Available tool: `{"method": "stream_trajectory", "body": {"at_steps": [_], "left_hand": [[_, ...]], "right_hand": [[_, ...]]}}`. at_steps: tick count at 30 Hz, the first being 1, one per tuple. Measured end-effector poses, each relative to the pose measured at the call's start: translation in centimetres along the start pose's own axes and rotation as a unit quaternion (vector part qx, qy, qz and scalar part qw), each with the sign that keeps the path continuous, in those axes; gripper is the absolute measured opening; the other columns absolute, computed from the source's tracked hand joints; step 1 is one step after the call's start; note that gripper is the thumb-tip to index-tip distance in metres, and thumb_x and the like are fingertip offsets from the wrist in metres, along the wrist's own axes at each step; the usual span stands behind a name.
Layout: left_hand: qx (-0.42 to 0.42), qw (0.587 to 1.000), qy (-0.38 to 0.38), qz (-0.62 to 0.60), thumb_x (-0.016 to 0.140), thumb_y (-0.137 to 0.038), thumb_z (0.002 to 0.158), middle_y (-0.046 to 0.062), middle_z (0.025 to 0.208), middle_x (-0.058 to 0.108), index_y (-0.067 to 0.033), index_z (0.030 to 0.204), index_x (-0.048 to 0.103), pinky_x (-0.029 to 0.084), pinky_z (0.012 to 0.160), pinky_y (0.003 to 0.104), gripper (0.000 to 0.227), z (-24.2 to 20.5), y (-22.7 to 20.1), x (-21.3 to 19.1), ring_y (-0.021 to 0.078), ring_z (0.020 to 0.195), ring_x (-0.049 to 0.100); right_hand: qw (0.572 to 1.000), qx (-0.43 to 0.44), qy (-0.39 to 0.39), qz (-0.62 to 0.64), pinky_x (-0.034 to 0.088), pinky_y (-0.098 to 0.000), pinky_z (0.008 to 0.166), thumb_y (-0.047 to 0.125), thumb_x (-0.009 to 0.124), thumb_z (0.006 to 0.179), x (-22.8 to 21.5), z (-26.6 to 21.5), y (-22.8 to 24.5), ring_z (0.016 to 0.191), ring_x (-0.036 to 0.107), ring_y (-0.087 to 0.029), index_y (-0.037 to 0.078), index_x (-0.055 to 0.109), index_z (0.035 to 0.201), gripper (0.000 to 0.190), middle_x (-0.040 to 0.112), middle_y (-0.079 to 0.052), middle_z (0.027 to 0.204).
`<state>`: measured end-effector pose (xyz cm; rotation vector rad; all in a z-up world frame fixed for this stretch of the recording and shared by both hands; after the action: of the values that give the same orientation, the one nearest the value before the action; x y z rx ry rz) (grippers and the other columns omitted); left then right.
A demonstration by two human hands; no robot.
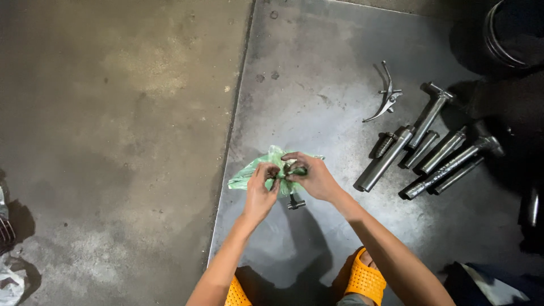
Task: The person unpacks various engine components from plastic bags and boxes, including a cylinder head and bolts. They then use a blue tool to work on the cylinder head, which is placed on a red stool.
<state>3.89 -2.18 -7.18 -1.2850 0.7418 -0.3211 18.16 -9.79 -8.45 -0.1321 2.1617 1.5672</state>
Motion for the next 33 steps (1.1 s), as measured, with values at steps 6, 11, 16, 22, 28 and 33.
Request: {"method": "stream_trajectory", "body": {"at_steps": [6, 11, 16, 22, 28, 33], "left_hand": [[0.060, 0.998, -0.019, 0.017, 0.073, 0.012, 0.080, 0.007, 0.095, 0.065, -0.0081, 0.087, 0.062, 0.059, 0.079, 0.040, 0.024, -0.4, 0.7, -0.1, 0.0320, 0.086, 0.069], [0.068, 0.992, -0.054, 0.091, 0.070, 0.003, 0.086, 0.005, 0.091, 0.067, -0.0142, 0.097, 0.073, 0.060, 0.075, 0.035, 0.020, -1.8, 3.9, 0.8, 0.0275, 0.082, 0.071], [-0.005, 0.997, -0.067, 0.023, 0.090, -0.009, 0.075, 0.012, 0.081, 0.071, -0.0071, 0.092, 0.073, 0.060, 0.067, 0.038, 0.024, -1.9, 1.4, 0.3, 0.0315, 0.075, 0.073], [-0.110, 0.989, -0.084, -0.052, 0.091, -0.008, 0.074, 0.005, 0.067, 0.070, -0.0118, 0.080, 0.072, 0.057, 0.068, 0.030, 0.020, -2.2, 5.6, 0.6, 0.0152, 0.065, 0.068], [-0.174, 0.980, -0.071, -0.069, 0.089, -0.011, 0.077, 0.005, 0.066, 0.072, -0.0121, 0.078, 0.073, 0.057, 0.067, 0.028, 0.016, -3.0, 6.5, 0.5, 0.0102, 0.065, 0.066], [-0.190, 0.974, -0.065, -0.107, 0.088, -0.009, 0.080, 0.012, 0.078, 0.077, -0.0062, 0.084, 0.075, 0.061, 0.072, 0.028, 0.014, -1.2, 5.0, -0.8, 0.0151, 0.080, 0.073]], "right_hand": [[0.901, 0.159, 0.142, 0.377, 0.031, -0.0239, 0.041, 0.002, 0.071, 0.092, 2.2, -0.5, -2.6, 0.046, 0.041, -0.011, 0.003, 0.063, 0.113, 0.022, 0.053, -0.005, 0.066], [0.912, 0.102, 0.067, 0.393, 0.038, -0.0265, 0.045, -0.008, 0.064, 0.091, 1.0, -0.2, -2.4, 0.051, 0.055, -0.019, -0.006, 0.064, 0.121, 0.031, 0.058, -0.013, 0.065], [0.955, 0.086, 0.030, 0.284, 0.053, -0.0318, 0.058, -0.006, 0.072, 0.088, 1.1, -0.4, -3.7, 0.067, 0.069, -0.023, -0.003, 0.073, 0.114, 0.026, 0.073, -0.020, 0.081], [0.984, 0.078, -0.090, 0.131, 0.062, -0.0280, 0.055, -0.010, 0.076, 0.084, -3.3, 0.8, -3.8, 0.057, 0.069, -0.019, 0.001, 0.079, 0.094, 0.015, 0.076, -0.020, 0.076], [0.974, 0.090, -0.161, 0.131, 0.060, -0.0281, 0.045, -0.007, 0.081, 0.083, -5.9, 1.1, -6.9, 0.052, 0.069, -0.020, -0.004, 0.076, 0.087, 0.008, 0.075, -0.023, 0.078], [0.965, -0.074, -0.141, -0.206, 0.054, -0.0575, 0.096, 0.019, 0.076, 0.091, -6.2, -2.3, 3.7, 0.118, 0.064, -0.048, 0.003, 0.065, 0.133, 0.047, 0.068, -0.028, 0.121]]}}
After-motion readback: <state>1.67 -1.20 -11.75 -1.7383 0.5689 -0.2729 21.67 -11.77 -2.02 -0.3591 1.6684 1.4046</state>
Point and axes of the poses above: each hand's wrist, its own z-axis towards the middle knuckle, its own x-axis out of the palm, y = z × x, the point moved 6 cm from there along z, towards the middle knuckle
